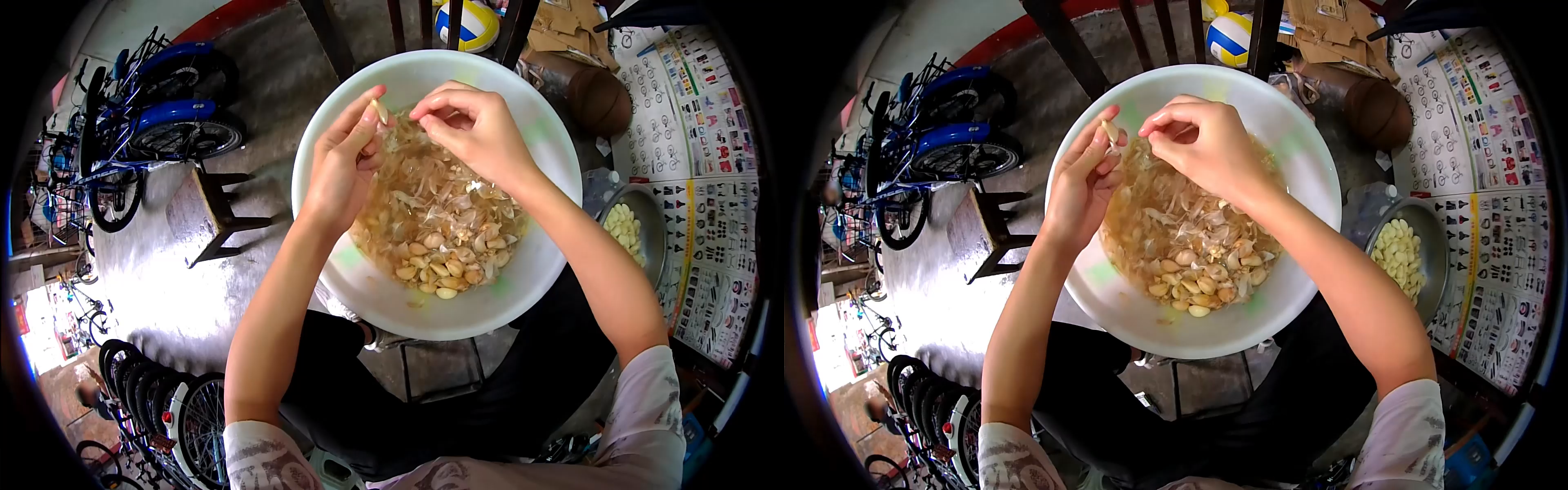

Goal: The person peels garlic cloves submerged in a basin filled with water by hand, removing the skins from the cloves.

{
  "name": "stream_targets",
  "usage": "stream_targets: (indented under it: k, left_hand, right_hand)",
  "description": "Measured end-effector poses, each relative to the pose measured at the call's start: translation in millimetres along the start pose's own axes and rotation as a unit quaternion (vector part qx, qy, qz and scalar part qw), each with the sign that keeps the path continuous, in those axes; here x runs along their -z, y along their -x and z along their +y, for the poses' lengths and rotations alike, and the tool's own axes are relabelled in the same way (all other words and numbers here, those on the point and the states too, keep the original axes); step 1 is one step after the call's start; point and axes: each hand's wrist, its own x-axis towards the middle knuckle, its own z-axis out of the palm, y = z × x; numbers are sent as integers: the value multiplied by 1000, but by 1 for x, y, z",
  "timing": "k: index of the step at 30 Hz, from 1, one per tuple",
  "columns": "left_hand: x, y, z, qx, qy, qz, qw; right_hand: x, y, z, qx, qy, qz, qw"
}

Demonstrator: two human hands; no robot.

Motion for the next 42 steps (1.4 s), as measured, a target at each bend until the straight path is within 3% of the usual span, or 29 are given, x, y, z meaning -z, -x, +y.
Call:
stream_targets:
  k: [3,5,11,14,18,26,28,33,38,41,42]
  left_hand:
    - [-2,-4,0,-22,-29,-1,999]
    - [-3,-4,-2,-30,-40,2,999]
    - [-10,0,-1,-29,-166,23,985]
    - [-8,-2,-4,-78,-214,30,973]
    - [-2,-4,-7,-85,-277,45,956]
    - [-9,-5,-8,-145,-202,14,969]
    - [-13,0,-3,-108,-244,0,964]
    - [-10,-1,-5,-91,-227,-8,970]
    - [-9,-1,-9,-79,-208,-9,975]
    - [-11,-2,-16,-120,-198,-4,973]
    - [-17,0,-14,-86,-156,24,984]
  right_hand:
    - [3,-5,-1,71,78,7,994]
    - [2,-7,5,211,133,44,967]
    - [4,3,-14,92,131,11,987]
    - [2,4,-10,184,162,46,968]
    - [3,6,-18,152,100,3,983]
    - [9,6,-14,111,94,3,989]
    - [12,6,-14,98,109,-35,989]
    - [11,5,-10,142,147,-79,976]
    - [4,9,-16,181,231,-77,953]
    - [-4,11,-16,211,257,-39,942]
    - [-6,11,-13,213,257,-39,942]
